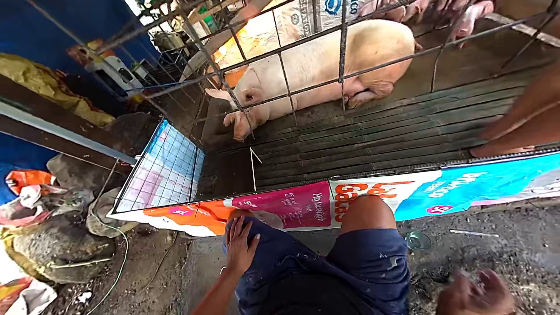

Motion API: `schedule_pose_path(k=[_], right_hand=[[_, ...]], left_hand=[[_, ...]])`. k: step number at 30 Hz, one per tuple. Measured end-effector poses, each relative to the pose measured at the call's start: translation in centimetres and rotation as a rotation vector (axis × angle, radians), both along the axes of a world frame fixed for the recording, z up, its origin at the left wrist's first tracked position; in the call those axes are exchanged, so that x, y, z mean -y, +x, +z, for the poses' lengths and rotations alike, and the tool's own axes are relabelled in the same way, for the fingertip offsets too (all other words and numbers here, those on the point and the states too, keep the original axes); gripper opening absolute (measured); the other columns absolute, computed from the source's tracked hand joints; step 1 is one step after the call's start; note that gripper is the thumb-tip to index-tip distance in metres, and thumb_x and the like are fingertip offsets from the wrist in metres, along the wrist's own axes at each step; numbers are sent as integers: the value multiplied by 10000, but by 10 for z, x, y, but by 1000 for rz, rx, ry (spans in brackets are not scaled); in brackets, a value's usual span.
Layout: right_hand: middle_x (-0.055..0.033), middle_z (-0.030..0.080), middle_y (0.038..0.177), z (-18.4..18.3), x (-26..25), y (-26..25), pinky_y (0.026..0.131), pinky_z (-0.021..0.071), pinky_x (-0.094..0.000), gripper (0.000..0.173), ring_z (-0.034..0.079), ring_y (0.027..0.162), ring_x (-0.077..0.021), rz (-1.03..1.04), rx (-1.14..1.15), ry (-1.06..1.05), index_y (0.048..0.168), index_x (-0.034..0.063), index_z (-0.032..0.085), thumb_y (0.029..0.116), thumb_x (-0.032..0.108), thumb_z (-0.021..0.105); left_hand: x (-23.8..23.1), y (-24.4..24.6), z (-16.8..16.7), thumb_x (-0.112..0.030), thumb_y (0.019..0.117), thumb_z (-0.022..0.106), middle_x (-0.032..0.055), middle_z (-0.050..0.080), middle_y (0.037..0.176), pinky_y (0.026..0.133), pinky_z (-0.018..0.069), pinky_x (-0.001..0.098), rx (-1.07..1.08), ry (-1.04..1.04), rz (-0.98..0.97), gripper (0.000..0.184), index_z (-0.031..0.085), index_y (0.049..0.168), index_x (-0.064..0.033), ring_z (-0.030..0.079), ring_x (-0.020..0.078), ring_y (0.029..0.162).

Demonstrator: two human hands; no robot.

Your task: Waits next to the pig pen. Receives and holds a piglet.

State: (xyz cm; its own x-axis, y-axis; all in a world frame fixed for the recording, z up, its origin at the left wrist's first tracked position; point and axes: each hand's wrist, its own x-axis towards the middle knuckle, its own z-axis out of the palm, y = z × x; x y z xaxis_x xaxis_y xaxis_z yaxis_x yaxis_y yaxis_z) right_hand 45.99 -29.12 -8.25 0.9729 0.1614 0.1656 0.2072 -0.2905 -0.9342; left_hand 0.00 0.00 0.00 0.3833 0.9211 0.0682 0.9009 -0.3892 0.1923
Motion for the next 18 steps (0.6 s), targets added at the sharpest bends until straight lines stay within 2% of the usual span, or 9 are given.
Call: schedule_pose_path(k=[2,4,6,8,11,14,16,18], right_hand=[[-342,480,1452,22,-40,-20,1073,496,-464,498,509,1354,-390,393,149,-35,1336,-142,529,983,196,627],[-303,530,1426,39,-76,-47,1131,415,-556,479,486,1366,-428,634,277,-132,1261,-45,658,962,328,622],[-281,538,1426,40,-96,-66,1129,350,-629,514,469,1366,-459,657,363,-231,1234,36,708,947,442,575],[-291,541,1415,40,-103,-67,1131,341,-626,541,473,1351,-468,622,345,-226,1228,7,701,938,449,587],[-311,481,1476,40,-103,-67,1175,310,-579,611,419,1405,-467,597,319,-244,1292,-27,650,951,472,566],[-314,472,1494,45,-104,-73,1175,292,-638,641,402,1429,-489,695,478,-345,1357,-5,624,960,493,551],[-243,530,1480,50,-108,-82,1167,292,-671,626,436,1428,-441,839,633,-397,1349,64,656,954,541,560],[-98,599,1451,44,-112,-87,1186,280,-639,515,464,1434,-317,884,730,-397,1281,192,712,964,559,539]], left_hand=[[0,-2,-1,-583,980,492,88,436,1599,1234,166,623,25,11,0,572,659,1373,-203,288,345,1530],[1,-5,-1,-574,978,503,76,454,1588,1228,186,630,57,29,2,549,675,1354,-213,310,338,1523],[1,-7,-3,-557,976,513,74,478,1572,1224,198,628,88,48,4,531,691,1332,-205,331,340,1513],[-1,-8,-5,-537,972,524,56,488,1567,1228,203,616,115,56,19,508,703,1313,-206,338,328,1512],[-4,-12,-7,-497,966,547,39,499,1559,1225,220,608,135,50,33,464,720,1284,-207,353,316,1506],[-7,-13,-8,-495,965,543,21,497,1561,1224,218,615,139,43,27,460,719,1287,-216,351,302,1509],[-3,-19,-10,-510,966,530,24,510,1551,1221,220,619,148,73,28,467,724,1277,-221,355,307,1506],[-1,-19,-12,-525,960,517,49,558,1504,1201,252,633,180,147,0,484,746,1235,-199,399,335,1476]])
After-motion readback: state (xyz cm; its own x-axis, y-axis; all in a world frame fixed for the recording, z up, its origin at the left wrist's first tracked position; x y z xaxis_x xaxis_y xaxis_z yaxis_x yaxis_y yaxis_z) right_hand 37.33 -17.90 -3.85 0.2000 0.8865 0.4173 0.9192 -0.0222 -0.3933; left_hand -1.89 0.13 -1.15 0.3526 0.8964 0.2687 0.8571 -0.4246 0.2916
